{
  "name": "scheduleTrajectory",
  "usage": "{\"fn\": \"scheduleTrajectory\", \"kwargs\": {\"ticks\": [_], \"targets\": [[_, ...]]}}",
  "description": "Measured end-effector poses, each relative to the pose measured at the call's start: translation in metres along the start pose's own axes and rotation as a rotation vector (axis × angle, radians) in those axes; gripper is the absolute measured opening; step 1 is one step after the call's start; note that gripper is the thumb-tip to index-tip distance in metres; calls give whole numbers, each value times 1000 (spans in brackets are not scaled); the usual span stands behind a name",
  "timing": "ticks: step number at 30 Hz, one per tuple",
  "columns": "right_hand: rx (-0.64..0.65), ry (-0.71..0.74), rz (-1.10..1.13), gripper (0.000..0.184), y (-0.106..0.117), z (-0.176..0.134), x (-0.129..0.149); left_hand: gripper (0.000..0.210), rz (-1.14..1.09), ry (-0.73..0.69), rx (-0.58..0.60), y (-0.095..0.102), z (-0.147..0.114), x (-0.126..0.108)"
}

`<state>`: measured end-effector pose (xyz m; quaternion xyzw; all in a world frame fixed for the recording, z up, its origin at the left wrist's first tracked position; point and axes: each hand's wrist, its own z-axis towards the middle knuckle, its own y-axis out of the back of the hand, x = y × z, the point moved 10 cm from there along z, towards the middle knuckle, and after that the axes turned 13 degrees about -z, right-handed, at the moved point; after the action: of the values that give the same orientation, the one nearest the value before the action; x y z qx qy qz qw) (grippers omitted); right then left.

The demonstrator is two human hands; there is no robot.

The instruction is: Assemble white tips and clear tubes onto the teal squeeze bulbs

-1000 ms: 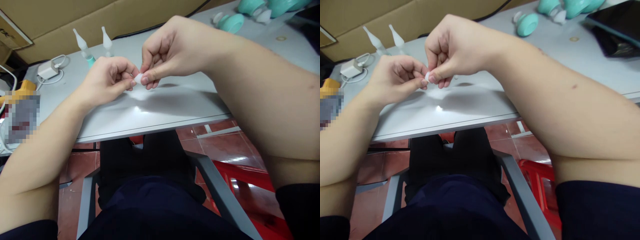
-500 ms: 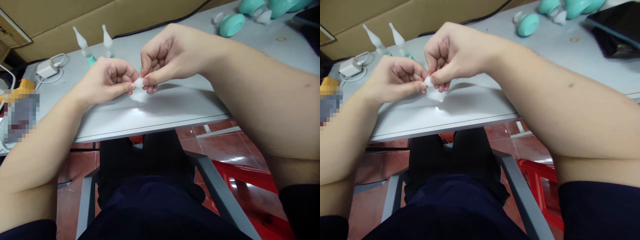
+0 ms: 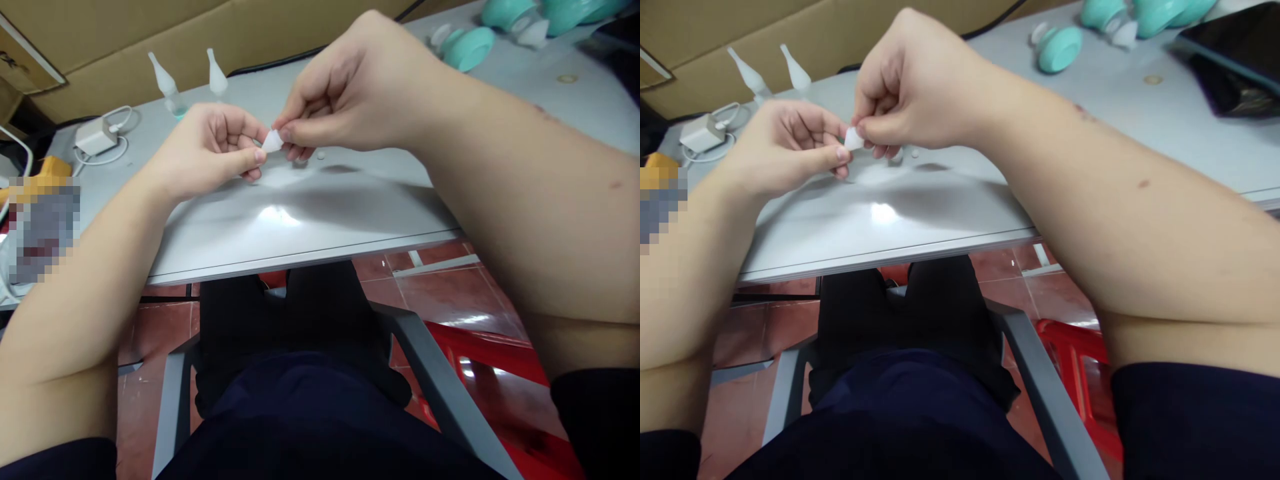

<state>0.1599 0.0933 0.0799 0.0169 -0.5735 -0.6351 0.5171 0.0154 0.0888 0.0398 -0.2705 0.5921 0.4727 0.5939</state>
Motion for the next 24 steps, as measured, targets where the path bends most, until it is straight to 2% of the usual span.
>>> {"fn": "scheduleTrajectory", "kwargs": {"ticks": [3, 9, 16, 20, 24], "targets": [[-35, -1, -28, 14, 3, 1, -1, 29, -77, 14, 5, 2, 2, 5], [3, -25, 119, 11, -1, 4, -6, 11, -111, 40, 34, -2, 1, 3], [20, -80, -2, 19, 5, -1, -2, 15, -61, 45, 33, 3, 1, 4], [123, 53, -199, 20, -7, 0, -2, 20, 81, 101, 40, 3, 0, 14], [157, 130, -315, 20, -12, -1, -1, 21, 171, 139, 55, 0, 0, 18]]}}
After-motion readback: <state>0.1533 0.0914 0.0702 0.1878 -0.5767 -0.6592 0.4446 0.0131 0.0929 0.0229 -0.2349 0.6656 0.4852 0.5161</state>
